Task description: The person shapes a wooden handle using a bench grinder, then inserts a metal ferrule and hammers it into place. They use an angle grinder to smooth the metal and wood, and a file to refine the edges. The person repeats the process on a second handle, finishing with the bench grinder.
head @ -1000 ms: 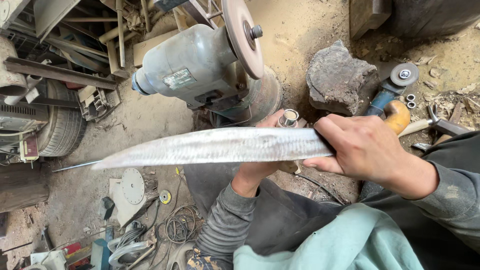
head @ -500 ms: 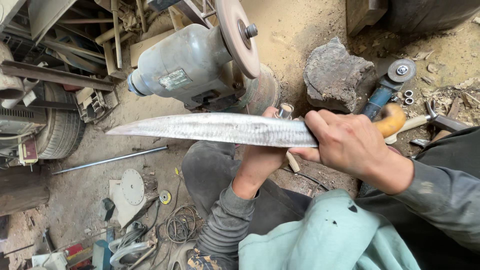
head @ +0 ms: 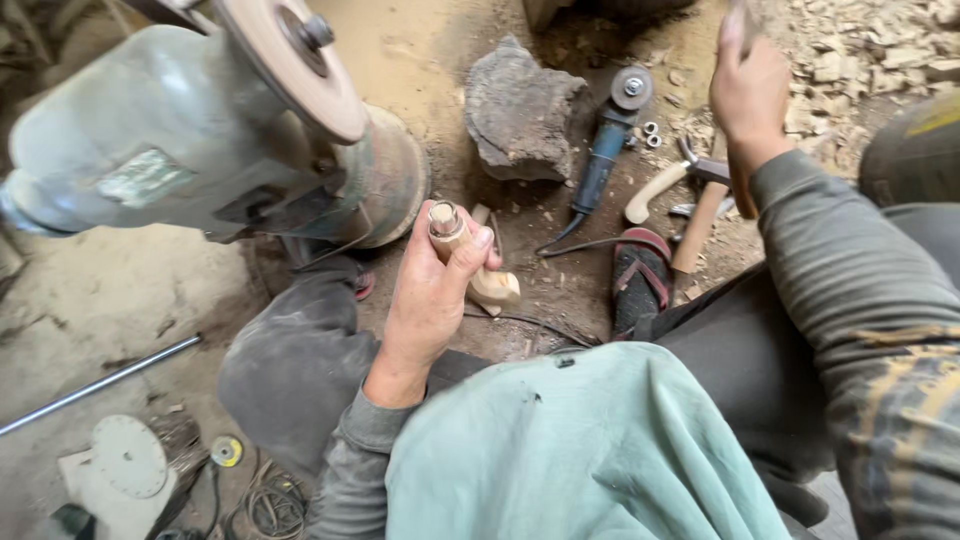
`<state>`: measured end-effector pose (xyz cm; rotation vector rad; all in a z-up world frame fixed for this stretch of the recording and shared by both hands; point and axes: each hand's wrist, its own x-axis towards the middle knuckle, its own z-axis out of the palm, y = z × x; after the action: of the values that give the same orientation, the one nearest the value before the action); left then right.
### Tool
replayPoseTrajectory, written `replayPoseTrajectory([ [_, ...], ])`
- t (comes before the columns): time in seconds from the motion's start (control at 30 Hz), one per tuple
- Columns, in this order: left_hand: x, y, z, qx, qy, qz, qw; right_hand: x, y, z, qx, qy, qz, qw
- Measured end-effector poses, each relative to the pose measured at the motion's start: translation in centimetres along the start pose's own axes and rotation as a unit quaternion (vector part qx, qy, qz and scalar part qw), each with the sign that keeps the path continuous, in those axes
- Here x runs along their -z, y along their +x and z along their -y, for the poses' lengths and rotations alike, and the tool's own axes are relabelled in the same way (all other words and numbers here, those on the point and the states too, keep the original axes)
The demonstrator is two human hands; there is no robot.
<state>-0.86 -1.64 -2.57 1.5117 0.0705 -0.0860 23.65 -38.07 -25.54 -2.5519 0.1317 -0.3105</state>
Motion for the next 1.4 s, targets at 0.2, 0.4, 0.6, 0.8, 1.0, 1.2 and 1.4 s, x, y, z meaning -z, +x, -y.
replayPoseTrajectory([
  [0.2,-1.3,0.9,2.9,0.045,0.006,-0.063,0.997,-0.6,-9.0,-7.7,-0.205,-0.052,0.082,0.974],
  [0.4,-2.4,4.3,6.3,-0.056,0.027,-0.103,0.993,1.1,-11.1,-10.0,-0.344,-0.039,0.018,0.938],
  [0.6,-1.1,9.1,13.3,-0.034,0.086,-0.088,0.992,-2.7,-13.4,-11.8,-0.472,-0.098,0.037,0.875],
  [0.8,-0.5,14.1,19.2,-0.128,-0.001,-0.08,0.989,-8.8,-16.5,-12.3,-0.297,-0.116,0.088,0.944],
  [1.0,-1.2,18.1,22.4,-0.134,-0.072,-0.048,0.987,-9.1,-14.8,-13.4,-0.41,0.034,0.244,0.878],
  [1.2,-0.3,21.0,25.0,-0.11,-0.003,-0.016,0.994,-4.9,-7.3,-4.8,-0.623,0.391,0.144,0.662],
  [1.4,-0.1,23.4,27.7,-0.168,0.167,-0.047,0.971,6.3,-9.3,8.9,-0.143,0.376,0.216,0.89],
])
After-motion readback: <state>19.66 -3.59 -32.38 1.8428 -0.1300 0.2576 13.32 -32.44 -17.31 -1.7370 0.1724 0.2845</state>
